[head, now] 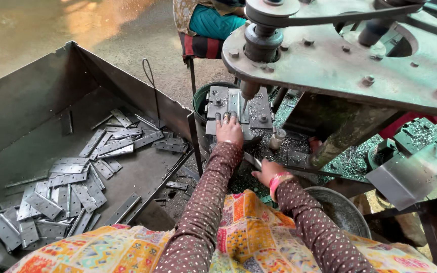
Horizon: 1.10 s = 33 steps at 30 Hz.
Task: The person places metal plates one by one onto a jig, aligns them, and operates a drilling machine by pulling a lever to drill holes. After drilling, the person removes each plate and places it into a metal bin.
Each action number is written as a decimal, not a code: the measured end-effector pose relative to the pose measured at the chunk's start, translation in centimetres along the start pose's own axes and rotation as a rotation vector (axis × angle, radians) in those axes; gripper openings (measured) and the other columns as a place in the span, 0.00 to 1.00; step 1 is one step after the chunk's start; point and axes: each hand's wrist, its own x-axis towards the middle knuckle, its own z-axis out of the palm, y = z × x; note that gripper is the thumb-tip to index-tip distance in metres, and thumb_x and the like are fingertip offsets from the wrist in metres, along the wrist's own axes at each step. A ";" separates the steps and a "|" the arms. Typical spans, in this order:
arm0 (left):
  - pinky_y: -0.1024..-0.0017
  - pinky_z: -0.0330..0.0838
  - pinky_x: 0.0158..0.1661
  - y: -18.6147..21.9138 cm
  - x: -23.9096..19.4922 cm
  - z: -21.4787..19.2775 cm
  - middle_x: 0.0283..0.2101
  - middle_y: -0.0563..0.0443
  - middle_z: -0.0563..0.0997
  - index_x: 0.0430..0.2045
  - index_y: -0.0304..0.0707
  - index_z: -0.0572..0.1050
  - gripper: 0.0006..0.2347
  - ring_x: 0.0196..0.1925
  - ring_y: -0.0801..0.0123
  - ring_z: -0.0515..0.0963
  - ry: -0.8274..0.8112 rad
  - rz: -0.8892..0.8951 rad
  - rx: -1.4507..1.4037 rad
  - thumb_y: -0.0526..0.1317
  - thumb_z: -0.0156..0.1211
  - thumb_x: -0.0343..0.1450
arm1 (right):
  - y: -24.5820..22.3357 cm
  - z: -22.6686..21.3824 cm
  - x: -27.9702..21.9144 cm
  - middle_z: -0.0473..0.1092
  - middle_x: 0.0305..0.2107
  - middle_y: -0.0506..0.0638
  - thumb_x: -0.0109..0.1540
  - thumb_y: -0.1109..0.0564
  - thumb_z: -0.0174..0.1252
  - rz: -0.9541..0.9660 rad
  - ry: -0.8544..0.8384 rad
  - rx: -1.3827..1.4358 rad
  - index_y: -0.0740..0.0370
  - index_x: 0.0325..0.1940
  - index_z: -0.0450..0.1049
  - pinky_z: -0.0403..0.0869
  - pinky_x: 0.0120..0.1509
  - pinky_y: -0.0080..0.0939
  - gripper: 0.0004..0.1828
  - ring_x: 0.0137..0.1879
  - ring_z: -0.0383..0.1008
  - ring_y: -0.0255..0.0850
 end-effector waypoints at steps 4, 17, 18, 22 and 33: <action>0.50 0.37 0.72 0.2 0.9 -0.3 0.71 0.49 0.60 0.50 0.42 0.75 0.12 0.72 0.60 0.59 0.060 0.006 0.007 0.38 0.47 0.75 | 0.4 3.7 -3.2 0.75 0.39 0.67 0.61 0.44 0.61 0.056 0.062 0.035 0.63 0.49 0.64 0.74 0.52 0.59 0.24 0.47 0.77 0.62; 0.50 0.41 0.71 -0.3 0.8 -2.3 0.69 0.47 0.63 0.47 0.40 0.77 0.11 0.71 0.58 0.61 0.030 -0.019 -0.049 0.37 0.50 0.73 | 0.2 1.0 -0.9 0.75 0.38 0.67 0.59 0.40 0.62 -0.015 0.021 0.058 0.65 0.48 0.65 0.74 0.54 0.57 0.28 0.48 0.76 0.62; 0.50 0.41 0.71 -0.5 1.1 -2.7 0.69 0.46 0.64 0.47 0.40 0.77 0.11 0.71 0.58 0.60 0.014 -0.022 -0.043 0.37 0.50 0.73 | 0.0 1.3 -1.1 0.75 0.38 0.67 0.59 0.40 0.62 0.000 0.017 0.049 0.65 0.49 0.65 0.74 0.54 0.58 0.28 0.48 0.76 0.62; 0.51 0.42 0.71 -0.2 0.0 -1.7 0.69 0.48 0.63 0.46 0.41 0.77 0.12 0.72 0.58 0.59 0.053 -0.015 -0.044 0.38 0.47 0.74 | 0.5 2.8 -3.0 0.75 0.39 0.66 0.60 0.42 0.61 0.030 0.028 0.017 0.64 0.49 0.66 0.74 0.54 0.58 0.26 0.49 0.76 0.62; 0.50 0.40 0.70 -1.2 1.5 -2.3 0.71 0.48 0.59 0.52 0.42 0.74 0.14 0.72 0.60 0.57 0.011 -0.030 0.006 0.40 0.42 0.76 | -1.3 -1.3 -1.8 0.75 0.43 0.65 0.59 0.43 0.64 0.051 -0.043 -0.007 0.64 0.51 0.65 0.73 0.57 0.55 0.28 0.53 0.75 0.60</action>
